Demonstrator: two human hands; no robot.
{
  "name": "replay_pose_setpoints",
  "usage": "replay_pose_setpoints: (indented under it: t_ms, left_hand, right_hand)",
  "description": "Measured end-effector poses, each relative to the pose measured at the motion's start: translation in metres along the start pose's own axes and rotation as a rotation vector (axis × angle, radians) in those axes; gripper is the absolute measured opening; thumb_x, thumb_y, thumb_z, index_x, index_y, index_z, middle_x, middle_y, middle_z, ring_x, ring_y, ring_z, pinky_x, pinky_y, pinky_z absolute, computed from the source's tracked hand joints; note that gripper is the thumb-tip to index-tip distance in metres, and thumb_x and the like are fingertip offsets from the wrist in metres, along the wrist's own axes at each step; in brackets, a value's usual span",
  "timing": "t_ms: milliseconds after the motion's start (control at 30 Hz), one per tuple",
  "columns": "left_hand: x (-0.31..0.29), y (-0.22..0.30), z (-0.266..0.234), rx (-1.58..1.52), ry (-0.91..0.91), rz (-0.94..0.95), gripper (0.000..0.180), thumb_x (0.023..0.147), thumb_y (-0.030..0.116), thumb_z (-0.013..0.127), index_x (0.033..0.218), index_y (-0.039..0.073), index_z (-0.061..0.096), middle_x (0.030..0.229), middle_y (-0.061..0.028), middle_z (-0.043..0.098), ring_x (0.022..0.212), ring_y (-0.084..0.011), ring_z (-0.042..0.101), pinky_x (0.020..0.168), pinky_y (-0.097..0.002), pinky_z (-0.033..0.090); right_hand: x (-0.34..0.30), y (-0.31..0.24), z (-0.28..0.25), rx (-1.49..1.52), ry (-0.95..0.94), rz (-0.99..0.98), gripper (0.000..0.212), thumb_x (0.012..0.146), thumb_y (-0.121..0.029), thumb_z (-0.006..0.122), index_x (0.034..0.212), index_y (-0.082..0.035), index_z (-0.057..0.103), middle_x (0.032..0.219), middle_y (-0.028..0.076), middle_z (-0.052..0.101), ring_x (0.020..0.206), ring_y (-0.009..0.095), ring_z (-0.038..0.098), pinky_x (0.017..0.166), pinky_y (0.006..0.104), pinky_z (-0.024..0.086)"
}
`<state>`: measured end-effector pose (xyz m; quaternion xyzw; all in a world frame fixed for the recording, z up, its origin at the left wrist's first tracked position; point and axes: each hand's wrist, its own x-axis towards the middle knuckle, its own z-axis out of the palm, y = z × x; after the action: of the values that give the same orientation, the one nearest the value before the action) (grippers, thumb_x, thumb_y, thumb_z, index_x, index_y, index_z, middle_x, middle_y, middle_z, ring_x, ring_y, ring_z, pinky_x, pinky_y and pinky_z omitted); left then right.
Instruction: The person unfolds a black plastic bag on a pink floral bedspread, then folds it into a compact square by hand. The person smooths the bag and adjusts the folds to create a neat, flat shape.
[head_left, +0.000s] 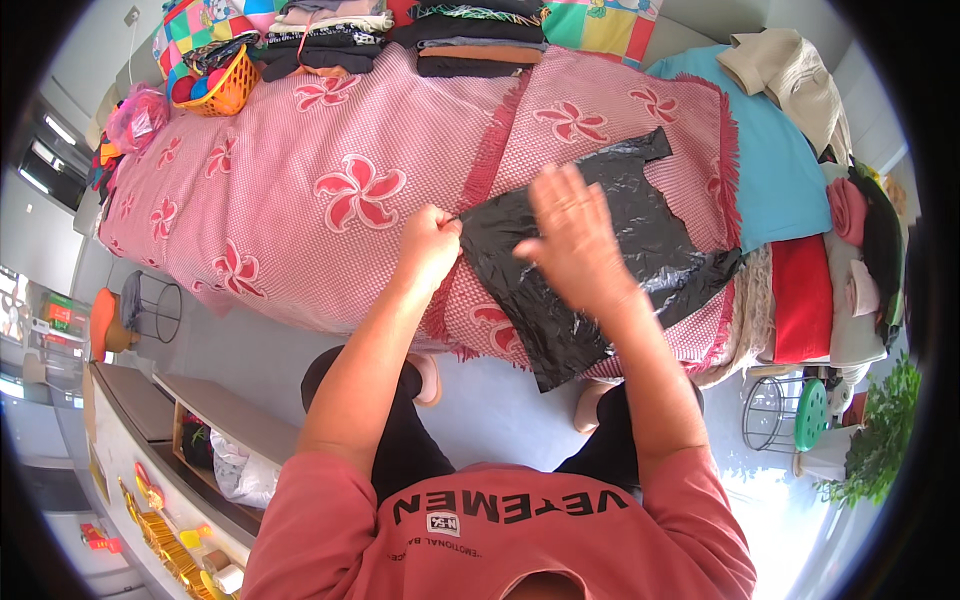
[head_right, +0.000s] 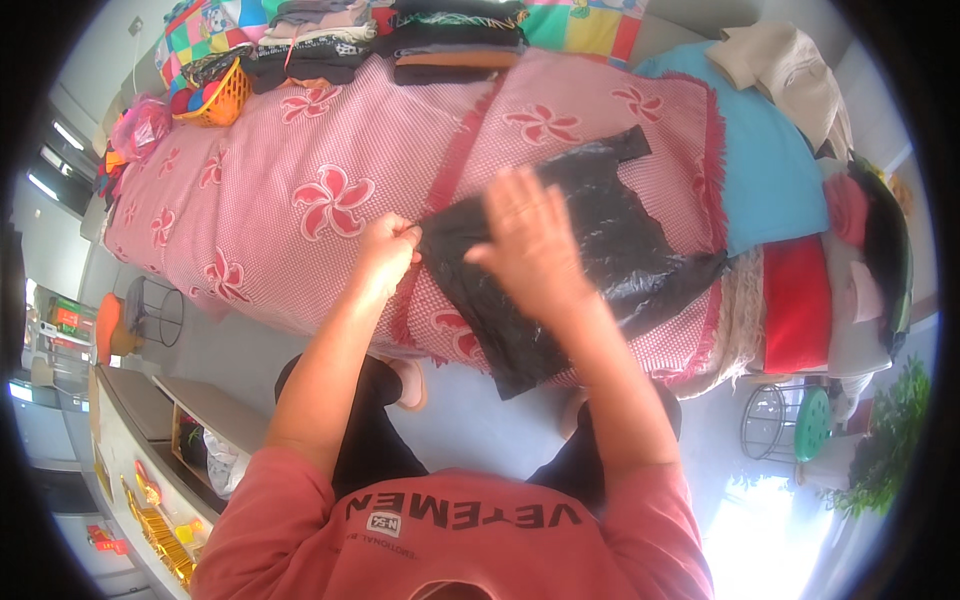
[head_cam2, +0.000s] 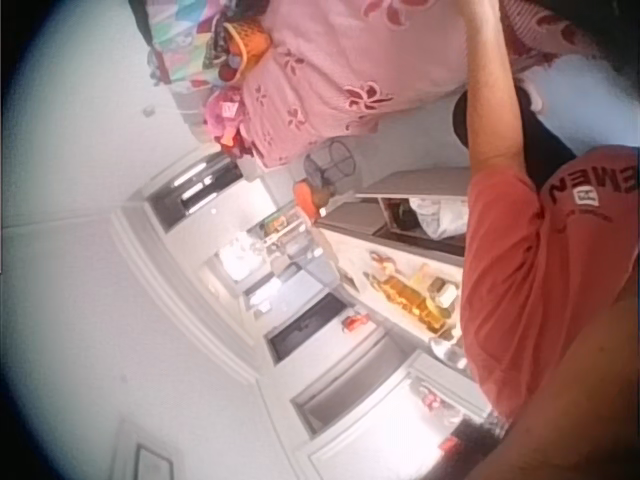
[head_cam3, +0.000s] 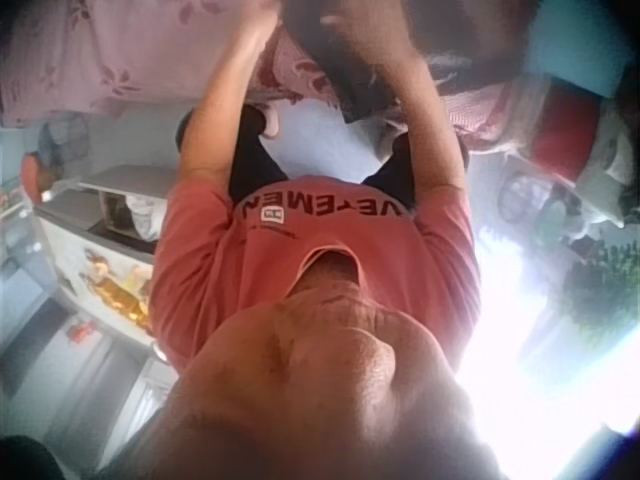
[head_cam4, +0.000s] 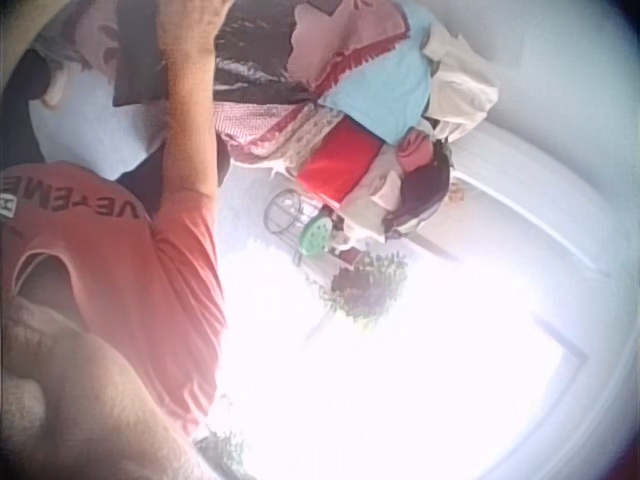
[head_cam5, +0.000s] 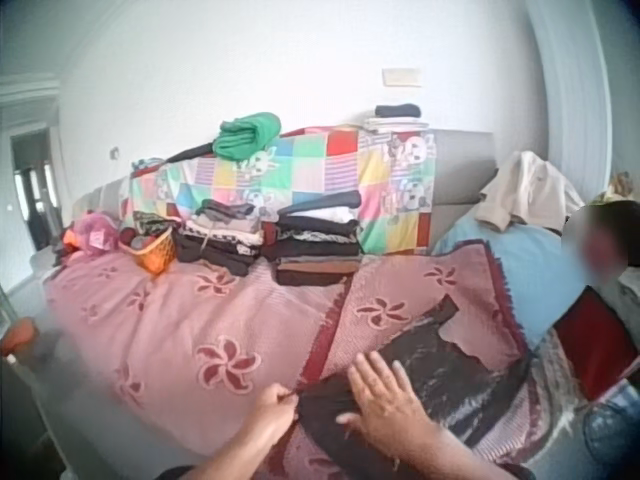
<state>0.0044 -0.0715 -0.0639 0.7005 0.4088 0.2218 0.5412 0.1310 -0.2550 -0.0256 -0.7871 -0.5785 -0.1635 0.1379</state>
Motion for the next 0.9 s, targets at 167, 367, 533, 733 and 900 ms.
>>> replay_pose_setpoints:
  t_ms: [167,367,533,733,900]
  left_hand:
    - [0.023,-0.021,0.003,0.05,0.173,0.163,0.016,0.086,0.01,0.066,0.079,-0.003,0.06,0.072,-0.0172,0.064,0.069,-0.0299,0.064,0.067,-0.0416,0.049]
    - [-0.019,0.019,0.013,0.387,0.352,0.89,0.016,0.092,0.006,0.061,0.105,-0.004,0.058,0.108,-0.023,0.062,0.106,-0.0395,0.058,0.094,-0.0457,0.046]
    - [-0.018,0.0,0.036,0.512,-0.253,0.761,0.062,0.106,0.041,0.031,0.144,-0.008,0.04,0.151,-0.0315,0.036,0.144,-0.0448,0.03,0.118,-0.0496,0.025]
    - [-0.023,-0.007,0.04,0.889,-0.267,0.766,0.079,0.101,0.056,0.037,0.156,0.003,0.021,0.162,-0.0267,0.014,0.152,-0.0413,0.008,0.121,-0.0538,0.012]
    - [-0.028,-0.005,0.037,1.029,-0.254,0.841,0.089,0.094,0.066,0.044,0.158,0.008,0.021,0.163,-0.0253,0.01,0.152,-0.0407,0.005,0.121,-0.0549,0.011]
  right_hand:
    - [-0.021,-0.043,0.024,0.066,-0.168,-0.138,0.083,0.093,-0.058,0.051,0.15,-0.001,0.035,0.16,0.014,0.03,0.15,0.03,0.022,0.122,0.0492,0.017]
    - [-0.022,-0.036,0.039,0.027,-0.223,-0.102,0.083,0.094,-0.062,0.047,0.152,-0.003,0.035,0.16,0.012,0.031,0.151,0.028,0.02,0.122,0.0495,0.016]
    - [-0.021,-0.034,0.038,0.069,-0.28,-0.101,0.084,0.094,-0.063,0.045,0.153,-0.004,0.033,0.16,0.012,0.03,0.152,0.029,0.017,0.123,0.0496,0.013]
    - [-0.025,0.01,0.021,0.098,-0.272,0.023,0.09,0.09,-0.059,0.055,0.153,-0.001,0.031,0.161,0.016,0.027,0.151,0.03,0.019,0.123,0.0491,0.013]
    - [-0.05,0.102,0.017,-0.076,-0.153,0.208,0.082,0.093,-0.054,0.055,0.153,-0.003,0.032,0.16,0.017,0.029,0.15,0.033,0.023,0.12,0.0506,0.017]
